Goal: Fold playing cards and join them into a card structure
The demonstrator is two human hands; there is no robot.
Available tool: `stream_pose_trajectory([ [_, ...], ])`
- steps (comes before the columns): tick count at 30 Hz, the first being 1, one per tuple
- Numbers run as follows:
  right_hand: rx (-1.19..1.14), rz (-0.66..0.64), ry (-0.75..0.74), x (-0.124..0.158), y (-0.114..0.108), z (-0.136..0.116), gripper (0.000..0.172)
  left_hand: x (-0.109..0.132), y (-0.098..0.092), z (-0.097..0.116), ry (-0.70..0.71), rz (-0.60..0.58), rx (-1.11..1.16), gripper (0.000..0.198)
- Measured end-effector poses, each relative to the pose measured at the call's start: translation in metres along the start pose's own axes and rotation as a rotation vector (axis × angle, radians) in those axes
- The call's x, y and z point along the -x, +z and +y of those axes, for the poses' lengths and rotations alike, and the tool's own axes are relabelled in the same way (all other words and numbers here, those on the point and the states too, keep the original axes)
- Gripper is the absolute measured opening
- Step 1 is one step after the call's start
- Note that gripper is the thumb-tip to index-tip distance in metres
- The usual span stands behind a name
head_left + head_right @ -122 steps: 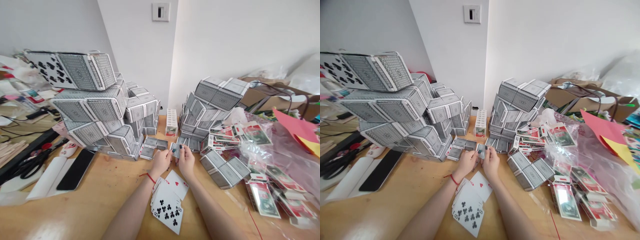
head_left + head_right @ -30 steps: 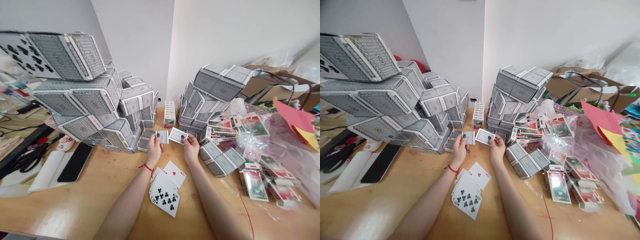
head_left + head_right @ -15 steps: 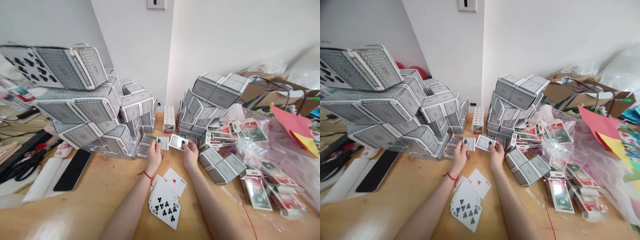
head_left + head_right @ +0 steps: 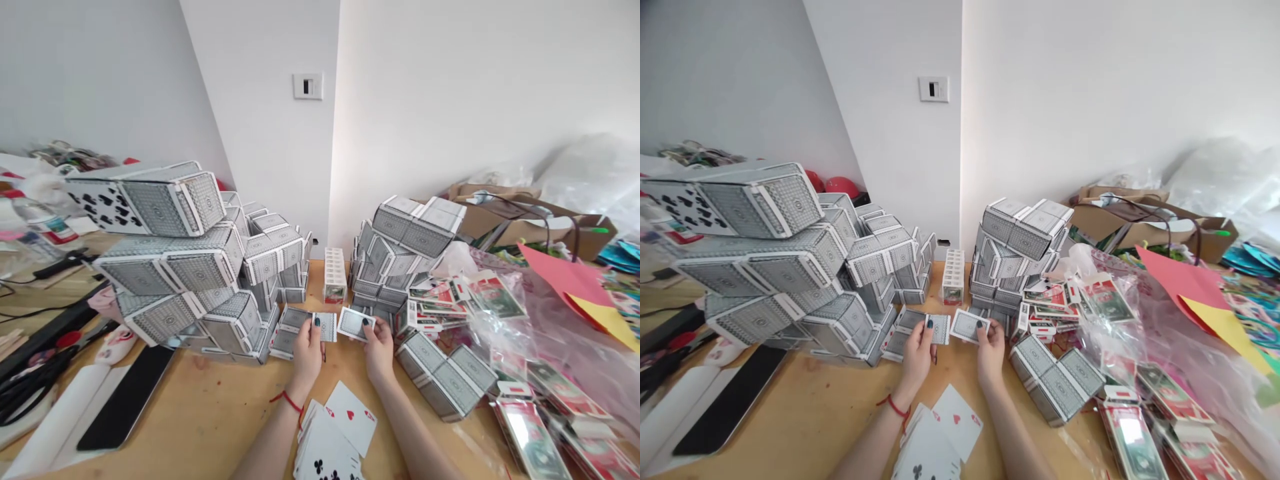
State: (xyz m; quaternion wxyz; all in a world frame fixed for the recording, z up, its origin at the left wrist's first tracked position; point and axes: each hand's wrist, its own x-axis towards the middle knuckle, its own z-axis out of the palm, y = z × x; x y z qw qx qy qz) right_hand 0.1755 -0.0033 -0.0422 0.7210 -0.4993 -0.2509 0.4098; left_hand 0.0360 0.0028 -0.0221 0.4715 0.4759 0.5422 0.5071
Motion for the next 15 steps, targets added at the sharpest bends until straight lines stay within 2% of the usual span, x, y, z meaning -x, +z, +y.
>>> stream_pose_trajectory([
  [10, 0.022, -0.027, -0.025, 0.0047, 0.0004, -0.0037, 0.030, 0.0054, -0.0015, 0.0009, 0.044, -0.027, -0.036, 0.037],
  [15, 0.034, 0.014, -0.012, 0.0053, -0.0050, 0.0001, 0.032, 0.0077, -0.0032, 0.0012, 0.044, -0.034, -0.025, 0.034],
])
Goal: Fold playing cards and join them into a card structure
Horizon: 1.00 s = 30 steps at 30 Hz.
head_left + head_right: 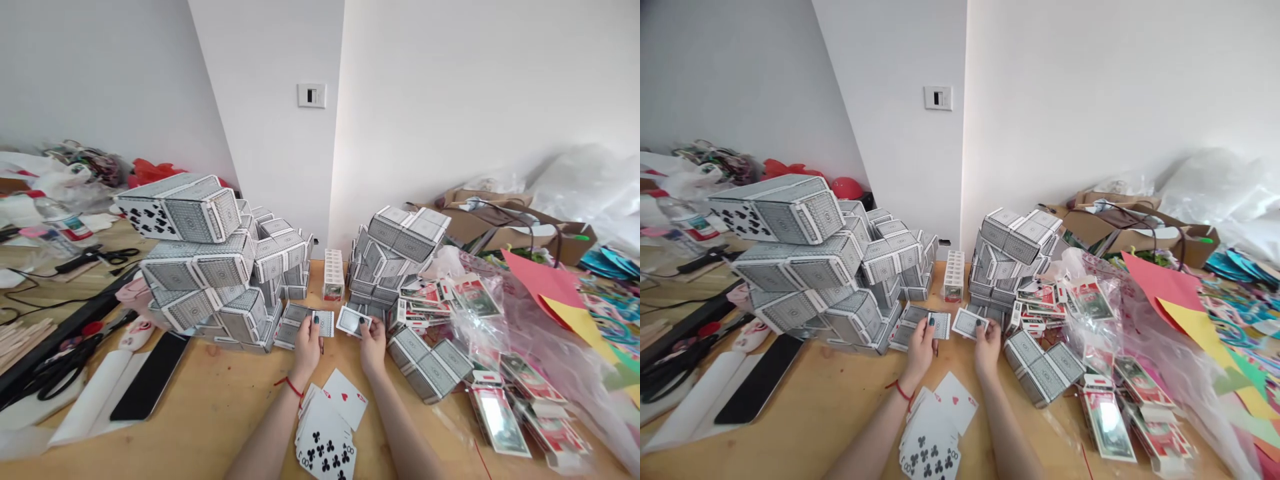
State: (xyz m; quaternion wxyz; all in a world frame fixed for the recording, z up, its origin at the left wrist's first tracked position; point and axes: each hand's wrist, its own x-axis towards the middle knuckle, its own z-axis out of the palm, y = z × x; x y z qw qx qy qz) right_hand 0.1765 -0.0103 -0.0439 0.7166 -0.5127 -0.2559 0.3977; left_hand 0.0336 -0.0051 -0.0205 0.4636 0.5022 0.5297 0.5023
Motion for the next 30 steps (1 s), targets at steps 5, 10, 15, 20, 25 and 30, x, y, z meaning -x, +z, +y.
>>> stream_pose_trajectory([
  [5, 0.071, -0.019, -0.039, 0.001, -0.003, 0.000, 0.032, 0.003, -0.001, 0.003, 0.004, -0.021, -0.012, 0.032],
  [10, 0.128, -0.015, -0.059, 0.001, -0.004, -0.002, 0.030, 0.005, -0.003, 0.004, -0.005, -0.070, -0.047, 0.028],
  [15, 0.072, -0.074, 0.009, 0.006, -0.006, -0.007, 0.030, 0.006, -0.005, 0.004, 0.020, -0.110, -0.121, 0.026],
  [20, 0.089, -0.124, 0.017, 0.011, -0.011, -0.012, 0.029, 0.008, -0.006, 0.003, 0.031, -0.124, -0.147, 0.027],
  [25, 0.107, -0.196, 0.033, 0.015, -0.018, -0.014, 0.029, 0.010, -0.007, 0.000, 0.010, -0.133, -0.140, 0.026],
  [30, 0.115, -0.219, 0.034, 0.015, -0.022, -0.014, 0.030, 0.011, -0.007, 0.000, 0.003, -0.130, -0.144, 0.024],
])
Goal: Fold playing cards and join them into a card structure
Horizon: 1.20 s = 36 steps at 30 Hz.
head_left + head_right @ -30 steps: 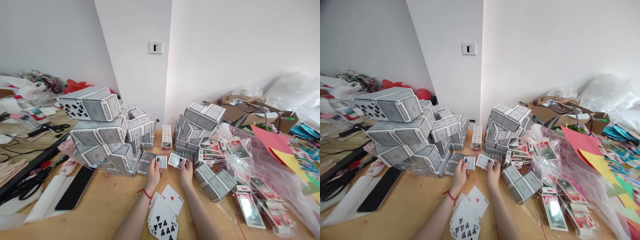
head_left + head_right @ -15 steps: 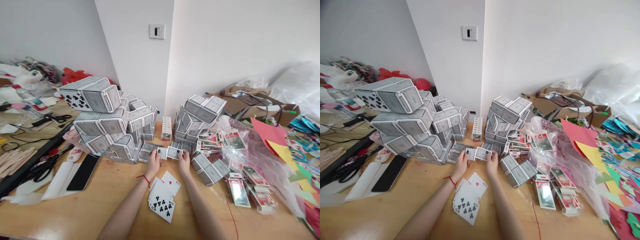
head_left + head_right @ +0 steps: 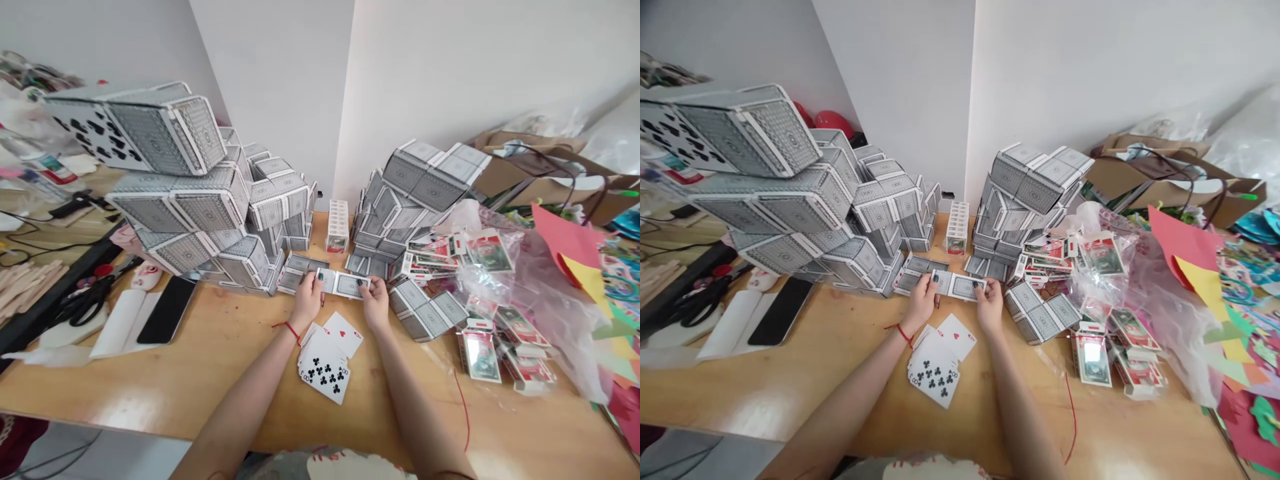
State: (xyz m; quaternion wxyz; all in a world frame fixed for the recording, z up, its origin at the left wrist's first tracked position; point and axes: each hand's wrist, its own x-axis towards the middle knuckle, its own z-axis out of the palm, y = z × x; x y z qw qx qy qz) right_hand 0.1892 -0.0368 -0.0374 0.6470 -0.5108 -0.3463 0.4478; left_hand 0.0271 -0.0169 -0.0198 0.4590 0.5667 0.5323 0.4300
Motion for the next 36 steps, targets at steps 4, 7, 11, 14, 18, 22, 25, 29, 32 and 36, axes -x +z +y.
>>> stream_pose_trajectory([
  [4, 0.002, -0.011, -0.011, 0.000, 0.000, -0.001, 0.029, 0.000, 0.001, 0.001, 0.003, 0.004, -0.008, 0.022],
  [7, 0.012, -0.021, -0.014, 0.000, 0.000, -0.002, 0.027, 0.001, 0.001, 0.003, 0.021, -0.006, -0.026, 0.023],
  [11, 0.021, -0.044, -0.024, 0.001, -0.002, -0.003, 0.025, 0.001, 0.001, 0.004, 0.014, -0.012, -0.017, 0.024],
  [14, 0.040, -0.048, -0.025, 0.001, -0.004, -0.002, 0.024, 0.000, 0.002, 0.003, 0.027, -0.046, -0.037, 0.023],
  [18, 0.063, -0.075, 0.000, 0.000, -0.004, -0.002, 0.025, -0.001, 0.001, 0.000, 0.037, -0.073, -0.090, 0.022],
  [22, 0.056, -0.125, 0.056, -0.001, -0.001, -0.005, 0.028, -0.002, 0.000, 0.000, 0.052, -0.111, -0.164, 0.022],
  [25, 0.068, -0.186, 0.088, 0.000, 0.004, -0.006, 0.029, -0.003, 0.000, 0.001, 0.089, -0.139, -0.243, 0.021],
  [29, 0.121, -0.214, 0.110, 0.000, 0.015, -0.003, 0.029, -0.005, 0.002, 0.000, 0.100, -0.144, -0.300, 0.018],
  [32, 0.156, -0.187, 0.128, -0.001, 0.020, 0.000, 0.029, -0.005, 0.004, -0.002, 0.103, -0.099, -0.314, 0.018],
  [36, 0.161, -0.163, 0.111, -0.002, 0.024, 0.001, 0.028, -0.005, 0.005, -0.002, 0.122, -0.062, -0.389, 0.022],
])
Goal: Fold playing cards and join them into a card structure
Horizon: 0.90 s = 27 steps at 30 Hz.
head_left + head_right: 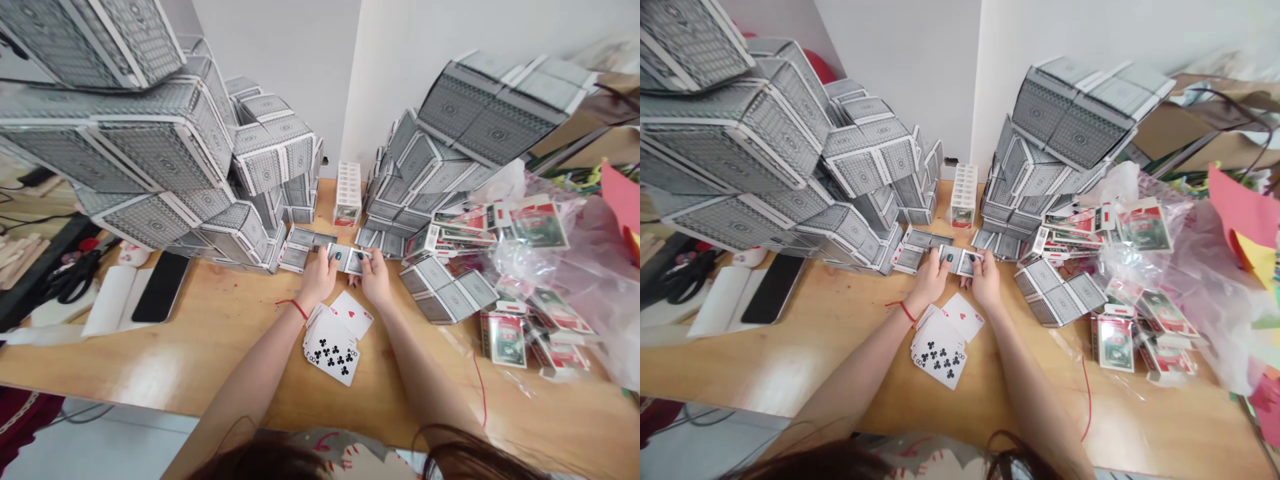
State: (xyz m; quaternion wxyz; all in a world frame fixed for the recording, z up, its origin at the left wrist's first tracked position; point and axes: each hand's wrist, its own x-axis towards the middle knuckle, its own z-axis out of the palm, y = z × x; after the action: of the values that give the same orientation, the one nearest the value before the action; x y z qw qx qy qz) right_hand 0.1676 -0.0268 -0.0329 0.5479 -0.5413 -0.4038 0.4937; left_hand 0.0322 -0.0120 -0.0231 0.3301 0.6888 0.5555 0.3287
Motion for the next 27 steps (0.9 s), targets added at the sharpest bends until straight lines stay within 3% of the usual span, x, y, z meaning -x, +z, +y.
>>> stream_pose_trajectory([
  [10, -0.078, 0.126, -0.070, 0.007, 0.018, -0.003, 0.022, 0.000, -0.001, -0.002, -0.006, 0.023, 0.108, 0.020],
  [18, -0.023, 0.030, -0.005, 0.007, 0.015, -0.005, 0.025, 0.002, -0.004, 0.001, 0.014, -0.012, 0.098, 0.016],
  [20, 0.089, 0.150, -0.051, 0.007, 0.010, -0.006, 0.027, 0.003, -0.006, 0.001, 0.008, 0.021, 0.105, 0.016],
  [24, 0.425, 0.558, -0.278, 0.002, -0.006, -0.010, 0.036, 0.003, -0.008, 0.000, -0.025, 0.059, 0.236, 0.014],
  [27, 0.557, 0.693, -0.290, -0.006, -0.015, -0.012, 0.053, 0.003, -0.009, 0.000, -0.047, 0.057, 0.299, 0.017],
])
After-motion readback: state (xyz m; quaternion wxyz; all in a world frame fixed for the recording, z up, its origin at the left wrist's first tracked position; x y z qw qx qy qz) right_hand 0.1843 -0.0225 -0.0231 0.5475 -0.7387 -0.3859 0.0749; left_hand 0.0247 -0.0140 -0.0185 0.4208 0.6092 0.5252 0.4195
